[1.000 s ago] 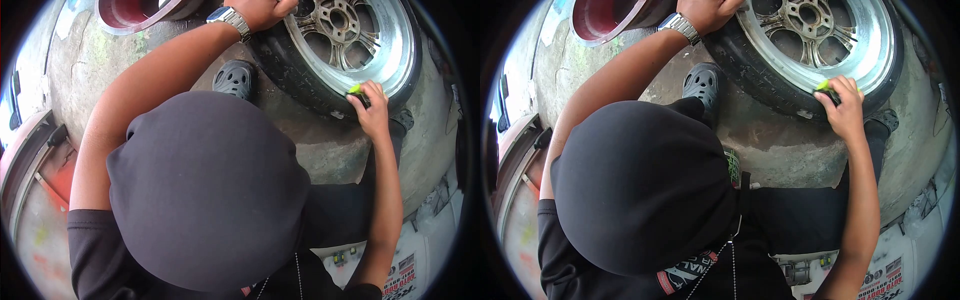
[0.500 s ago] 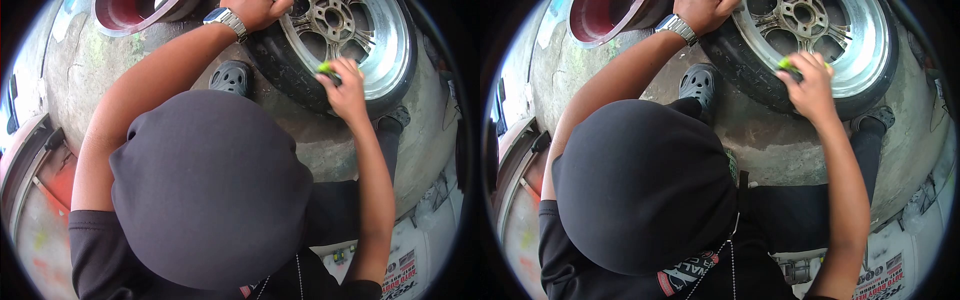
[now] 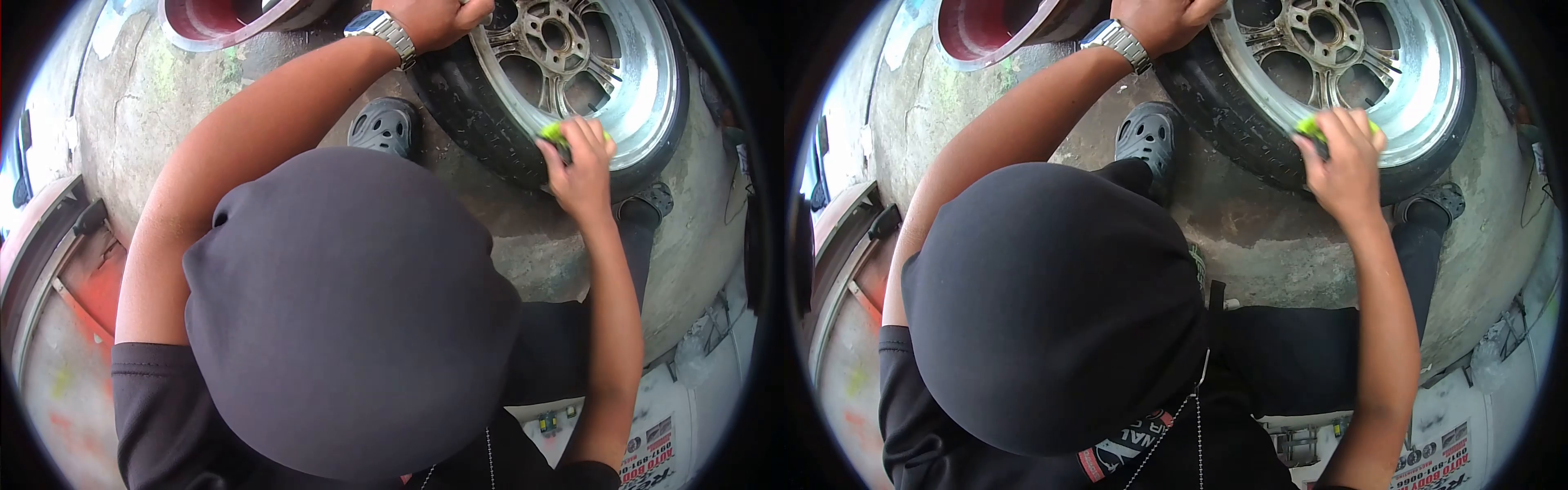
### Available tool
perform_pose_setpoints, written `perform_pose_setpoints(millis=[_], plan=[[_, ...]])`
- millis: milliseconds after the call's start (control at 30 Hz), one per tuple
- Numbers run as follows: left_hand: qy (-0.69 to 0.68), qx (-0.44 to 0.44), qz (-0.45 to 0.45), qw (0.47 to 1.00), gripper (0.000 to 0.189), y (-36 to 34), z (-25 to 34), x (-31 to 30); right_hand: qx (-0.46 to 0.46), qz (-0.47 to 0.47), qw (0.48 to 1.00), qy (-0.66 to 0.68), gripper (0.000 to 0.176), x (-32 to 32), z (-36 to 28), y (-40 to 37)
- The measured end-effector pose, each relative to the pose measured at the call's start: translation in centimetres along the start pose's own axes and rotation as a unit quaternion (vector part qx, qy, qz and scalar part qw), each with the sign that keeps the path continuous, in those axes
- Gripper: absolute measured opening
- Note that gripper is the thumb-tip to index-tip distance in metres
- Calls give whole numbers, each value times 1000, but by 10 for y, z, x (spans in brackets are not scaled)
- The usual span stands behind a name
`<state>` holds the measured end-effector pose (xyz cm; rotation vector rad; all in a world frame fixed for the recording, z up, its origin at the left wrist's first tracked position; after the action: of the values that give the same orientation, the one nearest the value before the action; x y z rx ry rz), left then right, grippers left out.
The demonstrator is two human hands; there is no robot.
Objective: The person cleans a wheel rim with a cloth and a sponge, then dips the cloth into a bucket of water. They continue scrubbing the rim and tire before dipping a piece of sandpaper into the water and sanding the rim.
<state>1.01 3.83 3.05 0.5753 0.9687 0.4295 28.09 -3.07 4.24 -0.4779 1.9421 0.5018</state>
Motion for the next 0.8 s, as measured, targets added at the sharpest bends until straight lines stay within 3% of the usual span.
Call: perform_pose_setpoints(millis=[267,367,467,600,733,800], plan=[[-1,5,3,1000,37,4,1,1,-12,35,999,40,23,18,-26,33],[-3,1,-6,1000,38,0,-1,0,-35,-32,999,-5,25,-4,7,4],[-3,5,-6,1000,39,0,-1,1,10,-48,999,2,23,-8,20,-6],[-4,-1,-14,1000,40,1,0,1,19,21,997,77,23,24,-22,33],[-10,-2,-17,1000,41,0,-2,1,-13,-19,1000,-5,24,-6,9,0],[-3,-1,-19,1000,41,1,-3,2,44,-76,996,-29,25,-20,30,-13]])
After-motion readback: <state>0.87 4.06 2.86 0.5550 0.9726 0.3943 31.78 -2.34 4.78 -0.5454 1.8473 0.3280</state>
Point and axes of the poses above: each hand's wrist, its own y-axis towards the middle knuckle, its own x-axis out of the palm, z = x × y, the point moved 5 cm from there along y, towards the middle knuckle, and after that the axes turned 12 degrees about z, right-handed, at the moved point
